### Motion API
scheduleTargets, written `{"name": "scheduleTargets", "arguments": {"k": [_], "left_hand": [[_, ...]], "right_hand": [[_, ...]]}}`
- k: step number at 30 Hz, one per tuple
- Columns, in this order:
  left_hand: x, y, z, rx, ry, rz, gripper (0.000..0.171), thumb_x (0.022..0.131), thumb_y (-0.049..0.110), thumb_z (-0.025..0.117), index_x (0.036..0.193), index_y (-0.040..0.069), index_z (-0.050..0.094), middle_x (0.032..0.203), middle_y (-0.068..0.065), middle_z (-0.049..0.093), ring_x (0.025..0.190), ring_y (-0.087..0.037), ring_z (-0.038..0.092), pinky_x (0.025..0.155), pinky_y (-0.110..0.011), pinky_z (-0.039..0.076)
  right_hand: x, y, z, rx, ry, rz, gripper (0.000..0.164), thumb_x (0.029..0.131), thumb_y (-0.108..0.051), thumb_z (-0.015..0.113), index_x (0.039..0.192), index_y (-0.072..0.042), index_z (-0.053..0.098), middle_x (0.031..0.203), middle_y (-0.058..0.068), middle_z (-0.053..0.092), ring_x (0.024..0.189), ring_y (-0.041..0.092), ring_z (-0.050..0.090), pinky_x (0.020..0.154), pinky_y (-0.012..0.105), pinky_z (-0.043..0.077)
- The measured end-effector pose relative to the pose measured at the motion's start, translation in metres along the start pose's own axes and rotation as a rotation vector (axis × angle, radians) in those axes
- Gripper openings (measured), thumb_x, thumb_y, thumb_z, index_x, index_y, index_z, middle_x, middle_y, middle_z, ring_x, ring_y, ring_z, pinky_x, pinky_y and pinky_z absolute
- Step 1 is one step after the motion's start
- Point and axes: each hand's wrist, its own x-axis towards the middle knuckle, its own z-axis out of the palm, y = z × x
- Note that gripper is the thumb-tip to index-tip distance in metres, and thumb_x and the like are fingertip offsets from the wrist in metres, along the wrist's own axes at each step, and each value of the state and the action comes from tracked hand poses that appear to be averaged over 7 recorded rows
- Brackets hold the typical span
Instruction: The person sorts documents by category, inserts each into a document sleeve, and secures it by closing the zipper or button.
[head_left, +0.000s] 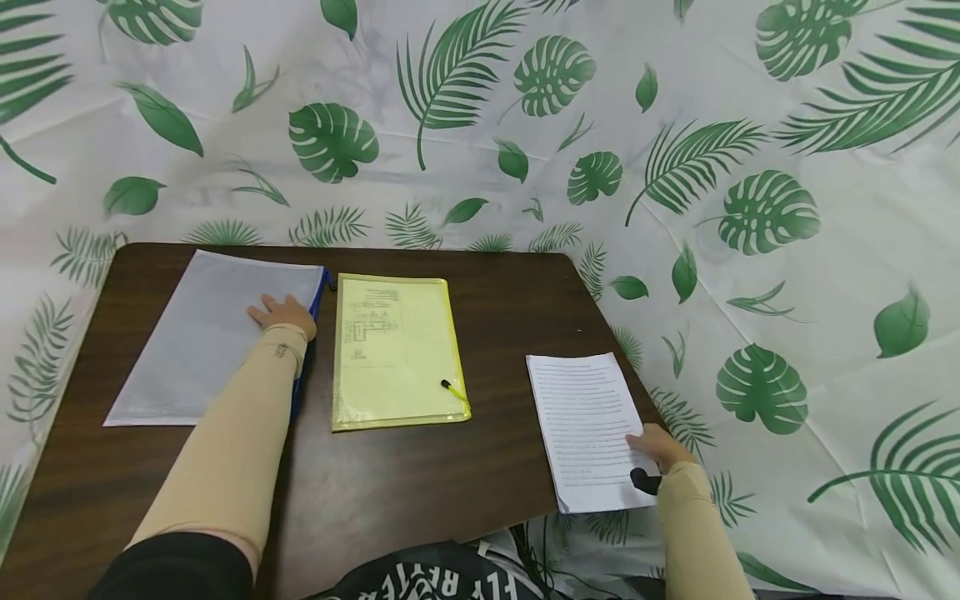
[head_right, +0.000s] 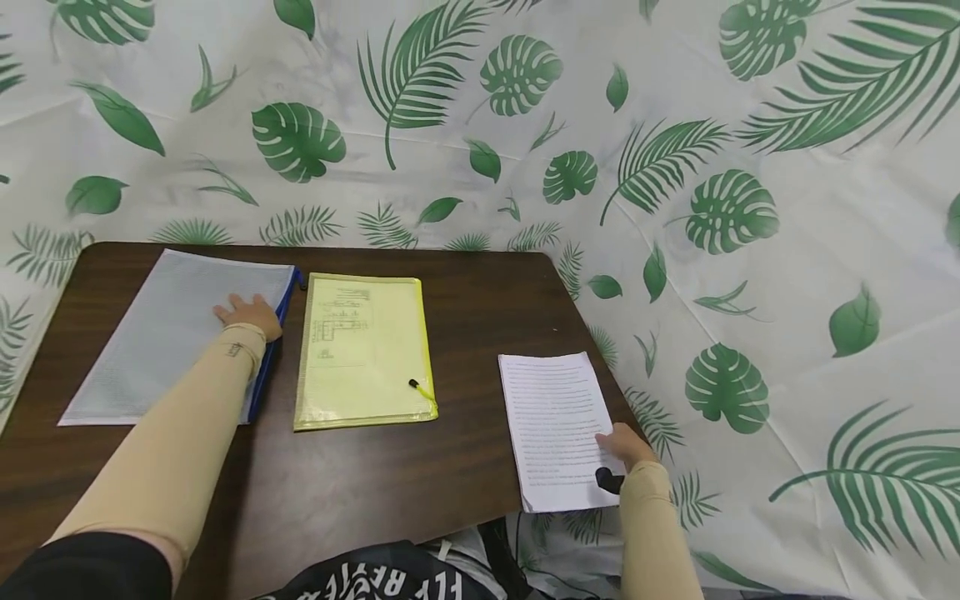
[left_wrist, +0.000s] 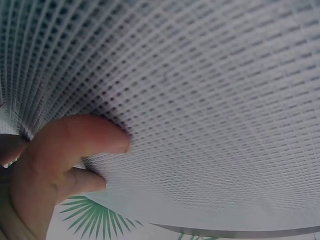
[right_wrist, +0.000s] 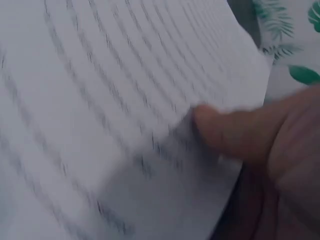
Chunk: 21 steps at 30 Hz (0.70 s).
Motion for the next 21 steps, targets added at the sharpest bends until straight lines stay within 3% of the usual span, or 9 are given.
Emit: {"name": "scheduleTargets", "arguments": {"k": [2, 5, 12, 21], "left_hand": [[0.002, 0.001, -0.001, 0.002, 0.006, 0.001, 0.073, 0.098, 0.021, 0.037, 0.145, -0.017, -0.004, 0.147, -0.046, -0.004, 0.138, -0.058, -0.013, 0.109, -0.071, -0.001], [0.000, 0.003, -0.004, 0.007, 0.018, 0.000, 0.074, 0.097, 0.021, 0.039, 0.145, -0.017, -0.001, 0.147, -0.045, -0.001, 0.139, -0.057, -0.011, 0.109, -0.071, 0.000], [-0.005, 0.003, -0.011, -0.008, 0.043, 0.015, 0.071, 0.096, 0.021, 0.039, 0.147, -0.016, 0.005, 0.148, -0.045, 0.007, 0.140, -0.057, -0.006, 0.109, -0.070, 0.003], [-0.009, 0.000, -0.010, -0.027, 0.060, 0.020, 0.072, 0.097, 0.024, 0.044, 0.146, -0.017, 0.010, 0.145, -0.046, 0.016, 0.139, -0.057, 0.002, 0.109, -0.069, 0.010]], "right_hand": [[0.000, 0.009, 0.002, 0.143, -0.047, -0.044, 0.036, 0.100, -0.011, 0.046, 0.128, 0.011, 0.041, 0.097, 0.018, 0.066, 0.084, 0.028, 0.064, 0.073, 0.042, 0.052], [0.001, 0.017, 0.006, 0.254, -0.064, -0.083, 0.039, 0.102, -0.009, 0.042, 0.136, 0.008, 0.031, 0.100, 0.014, 0.064, 0.084, 0.024, 0.064, 0.071, 0.039, 0.054], [0.015, 0.028, 0.025, 0.381, -0.017, -0.191, 0.045, 0.104, -0.010, 0.038, 0.144, 0.007, 0.026, 0.113, 0.014, 0.062, 0.092, 0.020, 0.063, 0.078, 0.034, 0.053], [0.035, 0.003, 0.039, 0.645, -0.100, -0.261, 0.046, 0.106, -0.015, 0.034, 0.148, -0.002, 0.019, 0.121, 0.015, 0.059, 0.100, 0.020, 0.064, 0.080, 0.040, 0.054]]}}
